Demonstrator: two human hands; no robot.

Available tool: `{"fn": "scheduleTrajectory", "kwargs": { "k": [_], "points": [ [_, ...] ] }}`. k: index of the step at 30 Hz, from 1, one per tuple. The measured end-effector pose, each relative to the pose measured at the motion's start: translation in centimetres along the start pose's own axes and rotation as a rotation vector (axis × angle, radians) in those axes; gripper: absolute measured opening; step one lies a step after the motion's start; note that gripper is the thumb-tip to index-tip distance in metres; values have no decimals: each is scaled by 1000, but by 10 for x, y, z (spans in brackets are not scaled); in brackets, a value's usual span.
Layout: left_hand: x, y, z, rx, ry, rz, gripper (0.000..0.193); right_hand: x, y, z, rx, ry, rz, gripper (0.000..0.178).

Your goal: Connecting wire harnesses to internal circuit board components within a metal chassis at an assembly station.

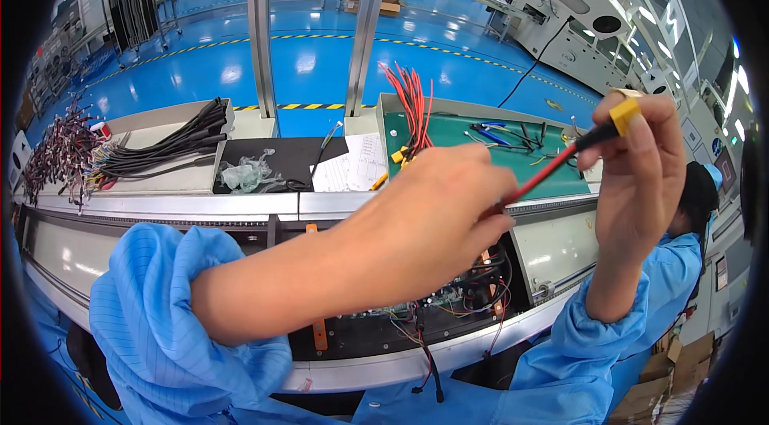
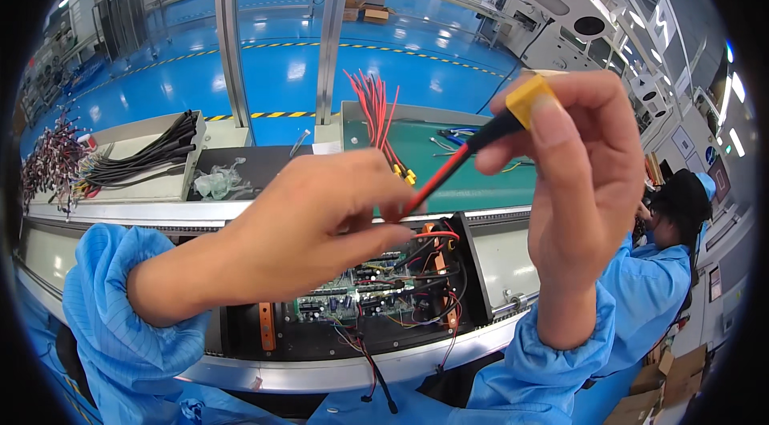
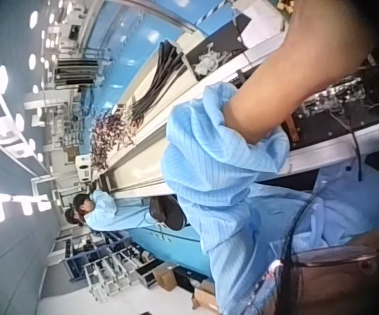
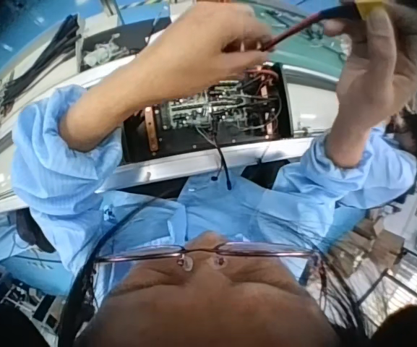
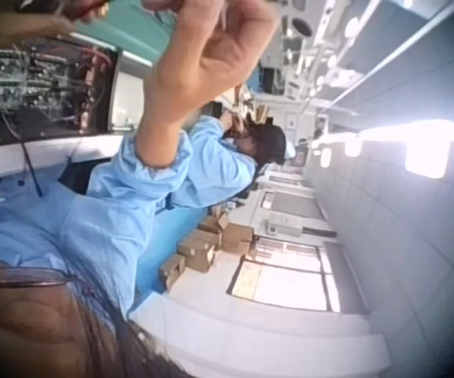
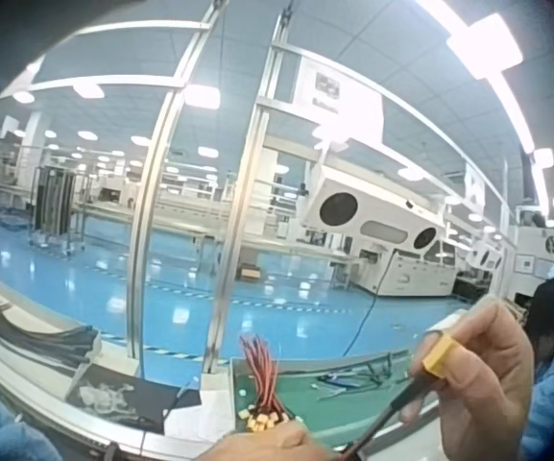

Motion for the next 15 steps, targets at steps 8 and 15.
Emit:
{"fn": "scheduleTrajectory", "kwargs": {
  "k": [8,15],
  "points": [
    [29,-16,-4,-47,-70,-321,5,-55,-24,-12,12,322,121,27],
    [35,-30,-6,-105,-142,-337,5,-68,-72,17,146,544,362,39]
  ]
}}
Point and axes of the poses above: each hand's wrist, its own y-axis towards the middle knuckle, its own x-axis out of the palm, z = x × y, the point moved 9 cm from there along y, towards the middle knuckle, and after that the axes turned 5 degrees about -y, right-handed, at the moved point
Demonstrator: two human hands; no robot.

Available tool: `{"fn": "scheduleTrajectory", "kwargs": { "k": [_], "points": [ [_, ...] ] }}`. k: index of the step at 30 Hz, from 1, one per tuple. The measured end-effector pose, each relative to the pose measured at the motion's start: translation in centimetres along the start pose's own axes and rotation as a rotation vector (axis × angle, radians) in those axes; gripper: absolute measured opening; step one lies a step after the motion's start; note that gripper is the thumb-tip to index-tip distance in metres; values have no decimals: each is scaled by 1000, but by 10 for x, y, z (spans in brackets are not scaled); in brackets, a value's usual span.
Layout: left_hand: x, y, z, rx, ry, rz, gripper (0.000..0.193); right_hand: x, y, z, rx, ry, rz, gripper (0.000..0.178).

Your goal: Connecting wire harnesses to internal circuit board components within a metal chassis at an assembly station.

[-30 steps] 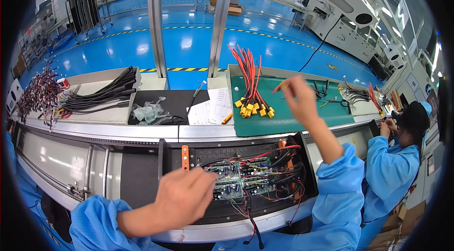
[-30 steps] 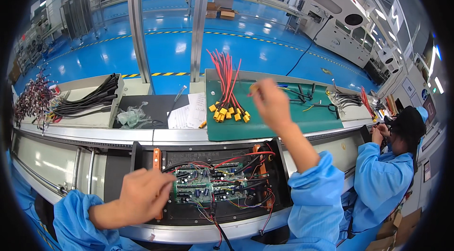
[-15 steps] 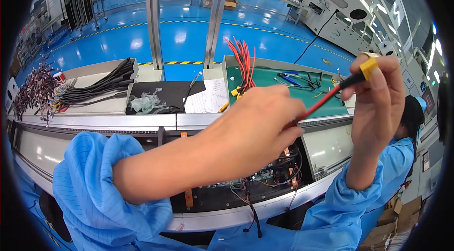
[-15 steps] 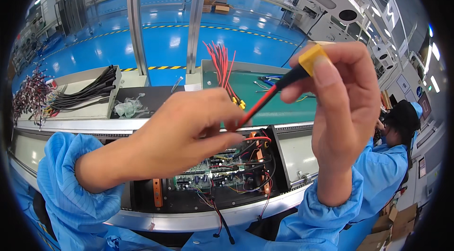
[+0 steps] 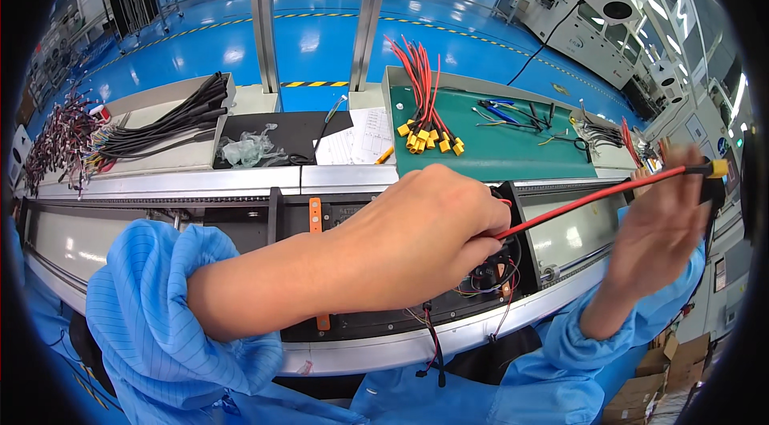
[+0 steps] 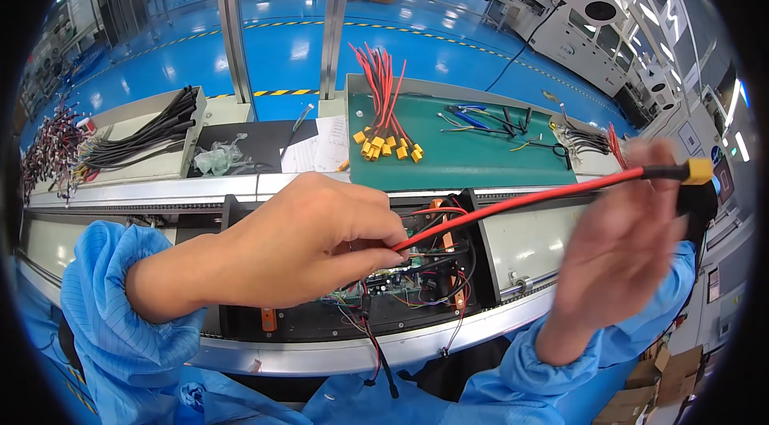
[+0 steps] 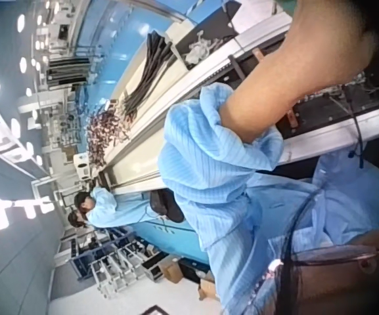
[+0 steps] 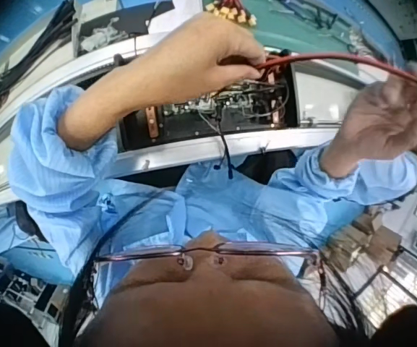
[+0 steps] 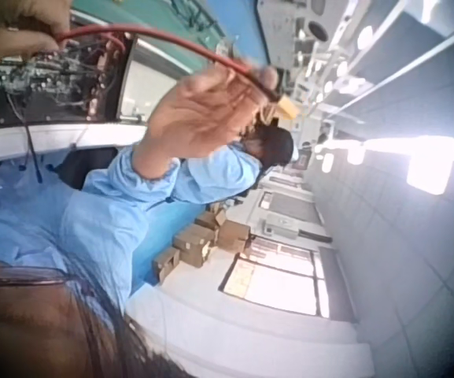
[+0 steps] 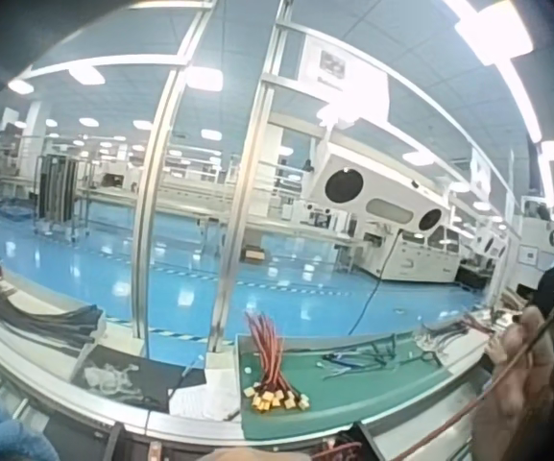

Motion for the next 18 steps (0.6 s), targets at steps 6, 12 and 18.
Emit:
{"fn": "scheduleTrajectory", "kwargs": {
  "k": [6,12,18],
  "points": [
    [15,3,-4,8,-14,-7,9,25,-81,110,664,-240,-382,34],
    [26,0,-12,16,120,-64,6,29,-88,120,516,-485,-416,27],
    [36,-4,-27,-73,170,-123,9,39,-81,107,137,-833,-562,23]
  ]
}}
Point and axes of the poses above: each hand's wrist, its own y-axis towards the middle knuckle, its own x-axis out of the palm, z = x × y, the point moved 9 cm from there along y, towards the middle knuckle, and after that the axes turned 5 degrees about -y, right-handed, at the moved point
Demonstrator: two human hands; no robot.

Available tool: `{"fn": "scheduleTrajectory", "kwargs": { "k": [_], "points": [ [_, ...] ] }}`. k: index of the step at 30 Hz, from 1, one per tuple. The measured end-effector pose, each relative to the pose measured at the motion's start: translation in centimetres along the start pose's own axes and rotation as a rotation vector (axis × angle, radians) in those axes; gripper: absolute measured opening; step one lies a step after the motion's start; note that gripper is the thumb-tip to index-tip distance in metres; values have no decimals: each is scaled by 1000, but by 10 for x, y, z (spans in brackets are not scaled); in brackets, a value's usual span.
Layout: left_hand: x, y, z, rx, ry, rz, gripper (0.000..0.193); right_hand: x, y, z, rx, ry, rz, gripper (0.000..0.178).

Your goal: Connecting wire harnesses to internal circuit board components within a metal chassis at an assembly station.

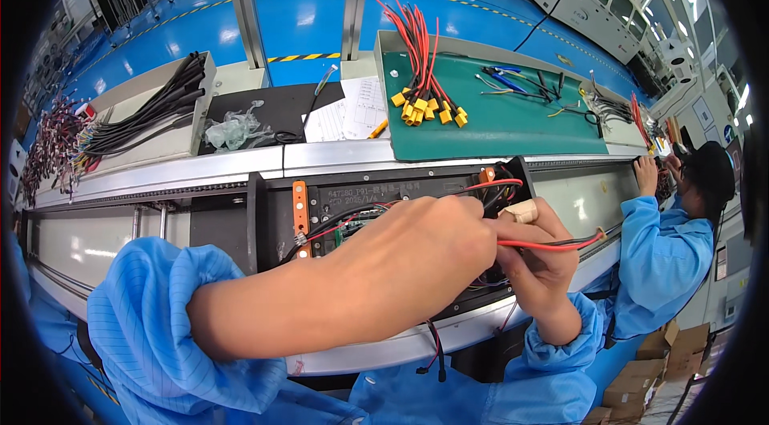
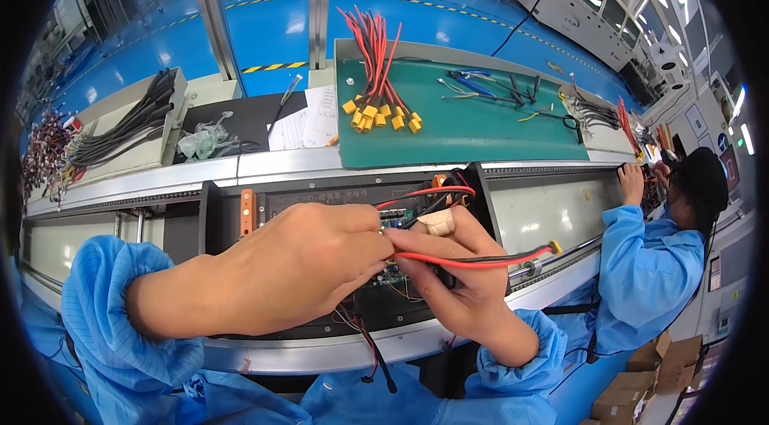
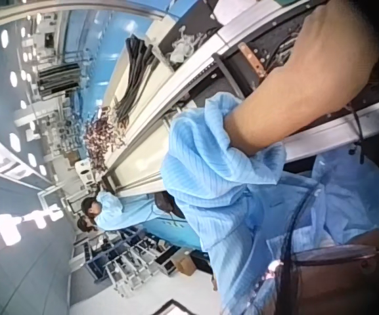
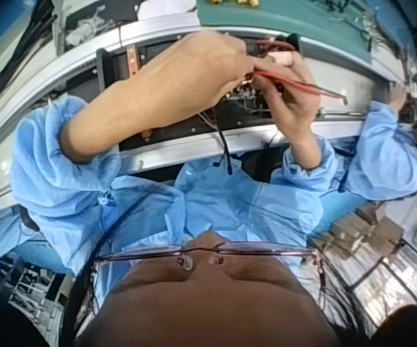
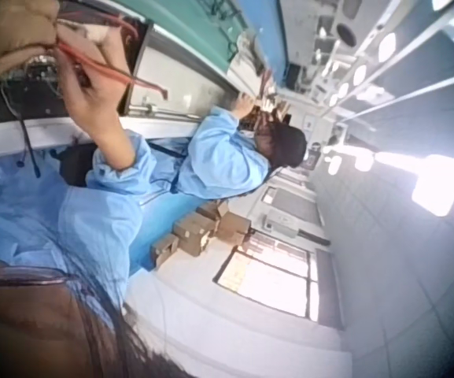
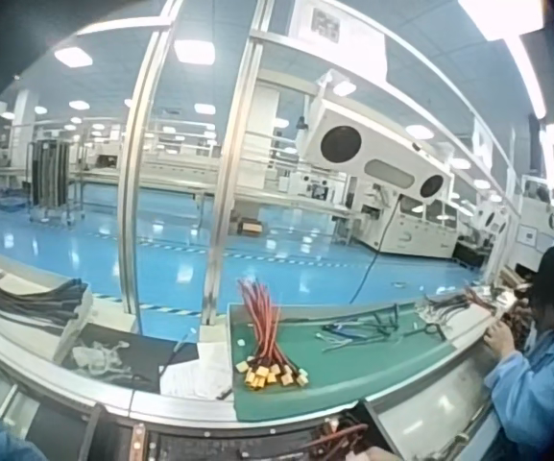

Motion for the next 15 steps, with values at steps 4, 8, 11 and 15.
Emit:
{"fn": "scheduleTrajectory", "kwargs": {
  "k": [4,8,11,15],
  "points": [
    [-1,-4,-8,-83,6,0,9,-2,-8,10,157,163,-20,21],
    [5,-9,-18,-91,-6,3,11,2,-14,20,215,184,-81,20],
    [9,-13,-25,-73,-22,6,12,6,-13,25,223,152,-138,19],
    [16,-16,-38,-111,-122,-13,15,14,-2,13,-18,-260,-238,21]
  ]
}}
Point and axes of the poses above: each hand's wrist, its own y-axis towards the middle knuckle, its own x-axis out of the palm, z = x × y, the point moved 9 cm from there along y, towards the middle knuckle, and after that the axes turned 5 degrees about -y, right-handed, at the moved point
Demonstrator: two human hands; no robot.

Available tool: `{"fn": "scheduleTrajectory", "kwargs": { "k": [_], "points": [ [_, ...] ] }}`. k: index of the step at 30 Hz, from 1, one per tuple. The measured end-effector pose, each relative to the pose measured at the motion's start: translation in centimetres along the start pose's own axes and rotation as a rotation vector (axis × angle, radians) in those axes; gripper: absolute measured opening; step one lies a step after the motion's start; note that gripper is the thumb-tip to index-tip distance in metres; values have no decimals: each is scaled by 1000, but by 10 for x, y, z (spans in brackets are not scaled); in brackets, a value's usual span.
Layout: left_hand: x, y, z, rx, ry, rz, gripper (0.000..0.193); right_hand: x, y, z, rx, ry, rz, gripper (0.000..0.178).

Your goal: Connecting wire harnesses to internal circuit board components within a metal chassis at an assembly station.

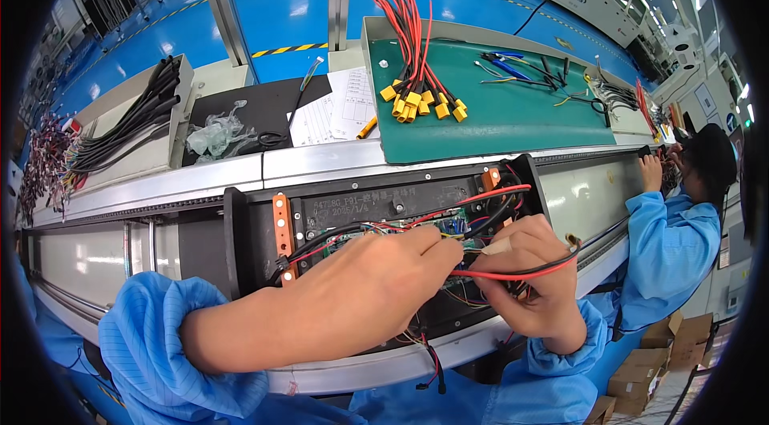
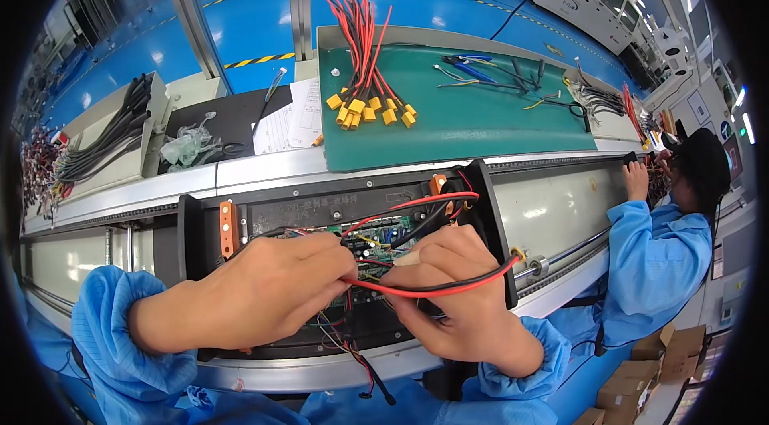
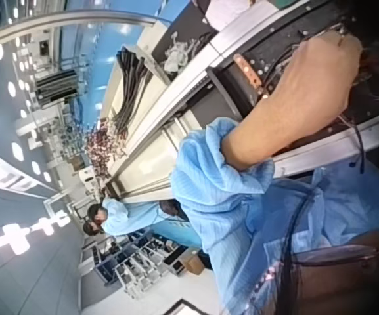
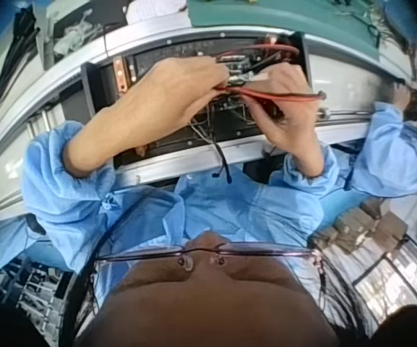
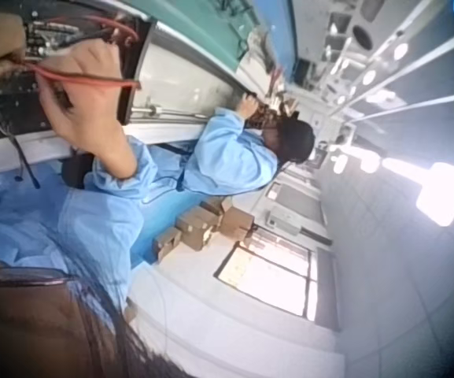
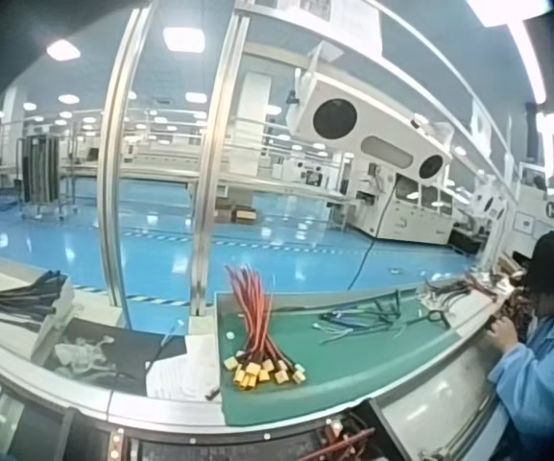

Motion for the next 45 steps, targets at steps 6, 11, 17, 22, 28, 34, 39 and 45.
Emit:
{"fn": "scheduleTrajectory", "kwargs": {
  "k": [6,11,17,22,28,34,39,45],
  "points": [
    [14,0,-18,-53,-44,-60,15,8,2,2,-18,-122,-16,23],
    [20,1,-26,-72,-27,-93,15,12,2,7,-35,-195,0,24],
    [20,5,-28,-61,6,-99,14,17,2,11,-23,-236,-21,23],
    [22,5,-29,-60,-2,-112,14,17,2,11,-35,-254,-15,23],
    [23,6,-29,-54,3,-111,14,17,2,11,-35,-250,-12,22],
    [23,7,-27,-52,30,-125,14,17,2,11,-40,-258,-16,22],
    [23,8,-26,-48,25,-125,14,17,2,12,-40,-255,-19,22],
    [24,9,-27,-42,19,-123,13,19,3,11,-49,-303,-33,24]
  ]
}}
Point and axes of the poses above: each hand's wrist, its own y-axis towards the middle knuckle, its own x-axis out of the palm, z = x × y, the point moved 9 cm from there along y, towards the middle knuckle, and after that the axes turned 5 degrees about -y, right-handed, at the moved point
